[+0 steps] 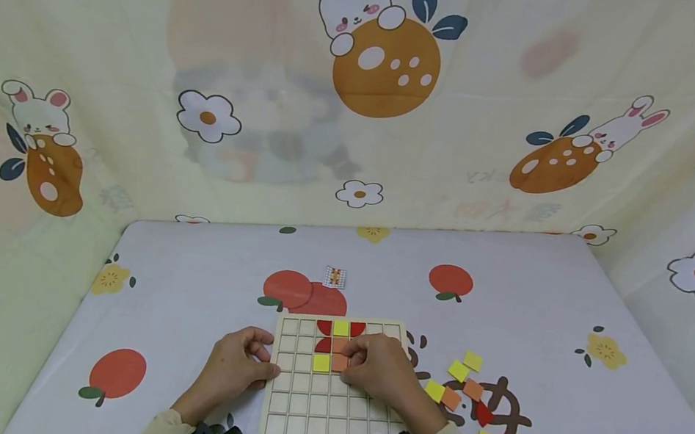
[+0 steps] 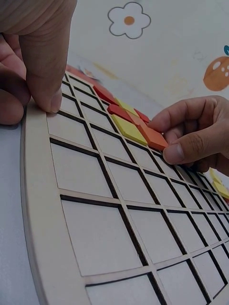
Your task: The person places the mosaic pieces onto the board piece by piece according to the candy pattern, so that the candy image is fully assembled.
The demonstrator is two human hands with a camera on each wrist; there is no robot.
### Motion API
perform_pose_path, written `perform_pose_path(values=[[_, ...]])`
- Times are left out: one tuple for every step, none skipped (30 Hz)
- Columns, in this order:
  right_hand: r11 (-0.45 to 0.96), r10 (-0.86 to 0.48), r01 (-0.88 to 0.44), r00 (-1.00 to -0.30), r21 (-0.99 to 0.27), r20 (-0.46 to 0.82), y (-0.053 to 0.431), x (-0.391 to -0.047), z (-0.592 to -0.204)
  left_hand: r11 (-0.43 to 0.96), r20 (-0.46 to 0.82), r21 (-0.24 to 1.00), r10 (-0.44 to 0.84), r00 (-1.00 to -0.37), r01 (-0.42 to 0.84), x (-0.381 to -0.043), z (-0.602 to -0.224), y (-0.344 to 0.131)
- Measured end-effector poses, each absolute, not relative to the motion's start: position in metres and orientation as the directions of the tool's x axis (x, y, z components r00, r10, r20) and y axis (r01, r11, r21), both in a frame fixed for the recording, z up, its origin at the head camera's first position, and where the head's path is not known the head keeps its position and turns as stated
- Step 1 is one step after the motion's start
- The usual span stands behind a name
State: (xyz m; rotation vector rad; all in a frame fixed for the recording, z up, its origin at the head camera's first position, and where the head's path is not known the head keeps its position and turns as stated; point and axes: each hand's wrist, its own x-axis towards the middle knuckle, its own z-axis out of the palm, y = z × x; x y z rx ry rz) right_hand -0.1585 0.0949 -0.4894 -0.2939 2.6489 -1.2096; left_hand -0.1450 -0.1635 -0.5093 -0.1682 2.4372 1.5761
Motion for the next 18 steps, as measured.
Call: perform_pose_path(values=[[0.642,-0.268,-0.093,-0.957,-0.761,-0.109,0.095,-0.159,-0.49,0.414,-0.257,0.883,0.031,-0.966,-0.221,-0.145,-0.509,-0.163],[0.641,-0.266,-0.092,-0.958,-0.762,-0.109,0.095,-0.159,-0.49,0.414,-0.257,0.883,0.03,-0.966,-0.222,-0.145,-0.509,-0.163],[0.641,-0.264,-0.09,-0.958,-0.763,-0.109,0.095,-0.159,-0.49,0.414,-0.257,0.883,0.03,-0.966,-0.223,-0.145,-0.509,-0.163],[0.641,-0.262,-0.088,-0.959,-0.763,-0.11,0.095,-0.159,-0.49,0.415,-0.257,0.882,0.029,-0.966,-0.222,-0.145,-0.509,-0.163],[0.641,-0.26,-0.086,-0.959,-0.763,-0.111,0.095,-0.158,-0.49,0.416,-0.257,0.882,0.028,-0.966,-0.223,-0.145,-0.51,-0.163],[0.64,-0.259,-0.084,-0.959,-0.763,-0.111,0.095,-0.158,-0.491,0.417,-0.258,0.881,0.027,-0.966,-0.224,-0.145,-0.51,-0.163],[0.64,-0.257,-0.081,-0.96,-0.764,-0.113,0.095,-0.158,-0.491,0.419,-0.259,0.88,0.025,-0.966,-0.225,-0.145,-0.51,-0.163],[0.638,-0.256,-0.078,-0.96,-0.766,-0.116,0.095,-0.158,-0.491,0.42,-0.26,0.879,0.023,-0.965,-0.226,-0.145,-0.51,-0.163],[0.633,-0.256,-0.075,-0.959,-0.77,-0.117,0.096,-0.158,-0.491,0.422,-0.26,0.878,0.021,-0.965,-0.227,-0.145,-0.51,-0.163],[0.627,-0.259,-0.074,-0.959,-0.776,-0.118,0.096,-0.158,-0.492,0.424,-0.26,0.877,0.02,-0.965,-0.228,-0.145,-0.51,-0.163],[0.616,-0.261,-0.072,-0.958,-0.784,-0.117,0.097,-0.158,-0.492,0.425,-0.261,0.876,0.019,-0.965,-0.229,-0.145,-0.51,-0.163],[0.606,-0.262,-0.067,-0.958,-0.793,-0.119,0.099,-0.158,-0.492,0.426,-0.262,0.875,0.018,-0.965,-0.23,-0.145,-0.51,-0.163],[0.596,-0.262,-0.067,-0.958,-0.8,-0.115,0.101,-0.158,-0.492,0.428,-0.262,0.874,0.018,-0.965,-0.229,-0.145,-0.51,-0.163],[0.586,-0.259,-0.063,-0.959,-0.808,-0.113,0.104,-0.159,-0.492,0.428,-0.262,0.874,0.018,-0.965,-0.229,-0.145,-0.51,-0.163],[0.577,-0.252,-0.057,-0.962,-0.815,-0.111,0.107,-0.158,-0.492,0.428,-0.262,0.874,0.019,-0.965,-0.229,-0.145,-0.51,-0.163],[0.57,-0.243,-0.053,-0.964,-0.82,-0.106,0.111,-0.158,-0.492,0.427,-0.262,0.875,0.02,-0.965,-0.229,-0.145,-0.51,-0.163],[0.567,-0.228,-0.045,-0.968,-0.822,-0.104,0.115,-0.158,-0.491,0.426,-0.262,0.875,0.02,-0.965,-0.229,-0.145,-0.51,-0.163],[0.57,-0.208,-0.036,-0.973,-0.821,-0.102,0.12,-0.158,-0.49,0.425,-0.262,0.876,0.021,-0.965,-0.229,-0.145,-0.51,-0.163]])
